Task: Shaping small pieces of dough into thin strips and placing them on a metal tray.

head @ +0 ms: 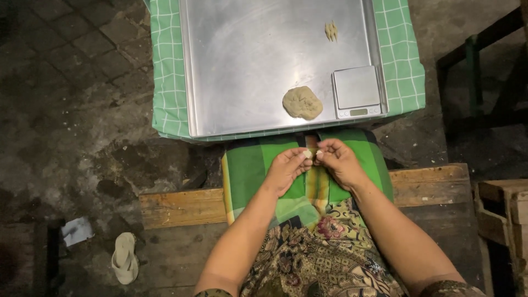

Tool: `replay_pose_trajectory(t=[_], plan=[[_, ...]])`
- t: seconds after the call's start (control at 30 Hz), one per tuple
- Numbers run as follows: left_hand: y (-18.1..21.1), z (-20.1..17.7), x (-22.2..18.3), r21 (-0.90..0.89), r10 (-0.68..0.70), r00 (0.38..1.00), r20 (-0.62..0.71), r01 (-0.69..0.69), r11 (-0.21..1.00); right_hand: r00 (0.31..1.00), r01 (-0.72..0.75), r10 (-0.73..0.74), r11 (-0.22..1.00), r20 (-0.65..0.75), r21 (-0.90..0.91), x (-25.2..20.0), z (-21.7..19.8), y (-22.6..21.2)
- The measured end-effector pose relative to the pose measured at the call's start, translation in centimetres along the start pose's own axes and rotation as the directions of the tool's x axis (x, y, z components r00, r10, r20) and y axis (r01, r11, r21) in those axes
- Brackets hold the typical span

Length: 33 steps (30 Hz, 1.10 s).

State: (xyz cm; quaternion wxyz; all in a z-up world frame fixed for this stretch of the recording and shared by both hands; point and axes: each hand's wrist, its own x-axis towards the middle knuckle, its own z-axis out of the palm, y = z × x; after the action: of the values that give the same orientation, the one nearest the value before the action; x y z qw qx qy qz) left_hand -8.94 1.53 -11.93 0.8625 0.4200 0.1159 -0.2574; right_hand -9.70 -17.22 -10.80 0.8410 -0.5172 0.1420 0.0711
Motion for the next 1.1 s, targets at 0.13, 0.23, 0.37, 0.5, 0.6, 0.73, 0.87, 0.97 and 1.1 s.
replay_pose_trajectory(t=[0.13,0.23,0.37,0.5,0.6,0.73,0.87,0.97,1.1], plan=[[-0.3,-0.1,0.3,0.033,-0.011,1.0,-0.015,0.012,0.999,0.999,-0.025,0.03,0.978,0.021,-0.206,-1.7,3.0,-3.4],[-0.2,0.0,0.3,0.097,-0.026,0.999,-0.039,0.03,0.995,0.998,0.04,-0.026,0.957,0.053,-0.289,-1.5,2.6,-2.4],[-0.7,-0.1,0.1,0.056,-0.059,0.997,-0.057,0.063,0.996,0.998,0.045,-0.028,0.951,0.061,-0.306,-1.9,3.0,-2.2],[-0.8,0.2,0.2,0.087,-0.075,0.992,-0.105,0.084,0.993,0.992,0.122,-0.099,0.885,0.073,-0.45,-2.4,3.8,-3.2],[-1.4,-0.8,0.7,0.188,-0.069,0.989,-0.133,0.094,0.978,0.958,0.275,-0.252,0.671,0.137,-0.688,-1.9,2.1,-1.0],[-1.4,-0.8,0.9,0.322,-0.033,0.989,-0.143,0.079,0.943,0.932,0.329,-0.318,0.539,0.175,-0.775,-1.9,2.0,-0.3],[1.7,1.5,-0.4,0.592,0.146,0.985,-0.095,-0.062,0.803,0.938,0.181,-0.341,0.63,-0.06,-0.755,-1.2,0.5,-0.5],[6.9,5.7,-1.2,0.756,0.331,0.941,-0.063,-0.171,0.632,0.957,0.085,-0.229,0.806,-0.176,-0.586,-1.1,0.8,-1.9],[12.7,9.1,1.8,0.923,0.528,0.846,0.073,-0.258,0.286,0.972,0.074,-0.17,0.875,-0.16,-0.479,-1.7,1.9,-2.9]])
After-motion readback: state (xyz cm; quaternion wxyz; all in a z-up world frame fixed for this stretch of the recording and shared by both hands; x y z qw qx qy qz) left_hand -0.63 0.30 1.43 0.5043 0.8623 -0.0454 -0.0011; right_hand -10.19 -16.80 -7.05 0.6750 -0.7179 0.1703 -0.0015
